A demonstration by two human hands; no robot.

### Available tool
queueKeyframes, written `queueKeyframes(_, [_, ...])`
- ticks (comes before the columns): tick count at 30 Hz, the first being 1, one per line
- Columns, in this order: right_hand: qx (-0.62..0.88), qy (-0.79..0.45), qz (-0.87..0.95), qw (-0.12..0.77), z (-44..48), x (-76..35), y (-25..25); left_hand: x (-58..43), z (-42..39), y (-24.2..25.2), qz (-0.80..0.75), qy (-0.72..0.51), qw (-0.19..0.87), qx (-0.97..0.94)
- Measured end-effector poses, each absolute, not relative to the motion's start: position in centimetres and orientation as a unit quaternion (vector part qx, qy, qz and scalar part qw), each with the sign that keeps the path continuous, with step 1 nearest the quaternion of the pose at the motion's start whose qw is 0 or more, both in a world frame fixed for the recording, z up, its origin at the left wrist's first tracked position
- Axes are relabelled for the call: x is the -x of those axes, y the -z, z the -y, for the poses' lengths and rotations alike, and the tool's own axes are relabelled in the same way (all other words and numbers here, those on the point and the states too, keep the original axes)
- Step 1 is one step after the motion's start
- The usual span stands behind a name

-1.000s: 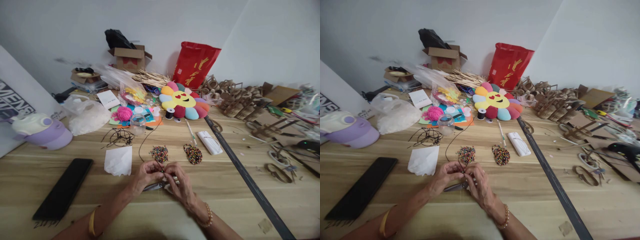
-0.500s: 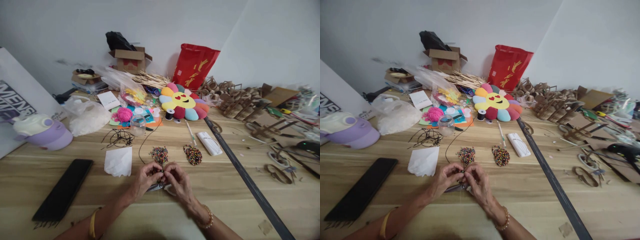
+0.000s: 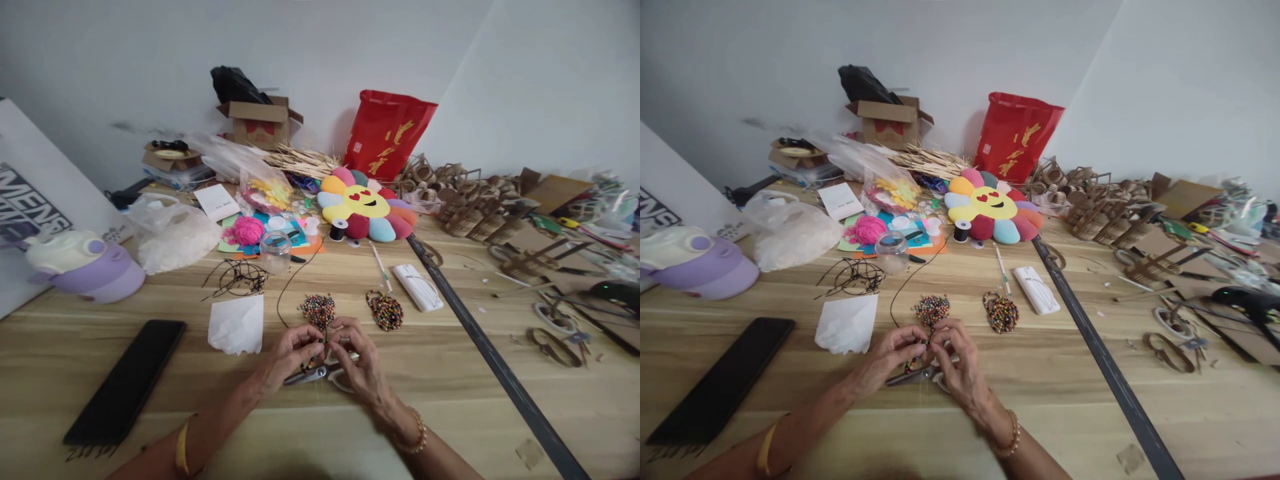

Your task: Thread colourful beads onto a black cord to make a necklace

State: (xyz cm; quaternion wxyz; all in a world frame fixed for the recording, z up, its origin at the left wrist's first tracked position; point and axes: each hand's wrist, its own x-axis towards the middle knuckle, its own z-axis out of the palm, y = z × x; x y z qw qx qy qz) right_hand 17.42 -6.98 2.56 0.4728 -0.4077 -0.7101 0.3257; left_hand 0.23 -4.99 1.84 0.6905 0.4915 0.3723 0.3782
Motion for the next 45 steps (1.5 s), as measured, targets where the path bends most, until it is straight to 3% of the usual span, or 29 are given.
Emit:
queueKeyframes(13, [0.401,-0.284,0.765,0.416,7.1,-18.0,-2.0,0.0,4.6,-2.3,-0.385,-0.341,0.674,-0.530])
queueKeyframes(22, [0.444,-0.364,0.707,0.413,7.0,-17.6,-2.2,0.0,4.5,-2.6,-0.397,-0.339,0.668,-0.530])
queueKeyframes(31, [0.442,-0.310,0.719,0.438,5.9,-19.2,-3.0,0.4,4.1,-1.1,-0.399,-0.380,0.717,-0.427])
queueKeyframes(38, [0.438,-0.295,0.828,0.189,5.5,-22.0,-5.2,0.5,3.5,-1.9,-0.394,-0.413,0.759,-0.314])
queueKeyframes(45, [0.405,-0.245,0.879,0.061,6.5,-21.2,-5.3,0.9,3.1,-1.9,-0.387,-0.428,0.765,-0.285])
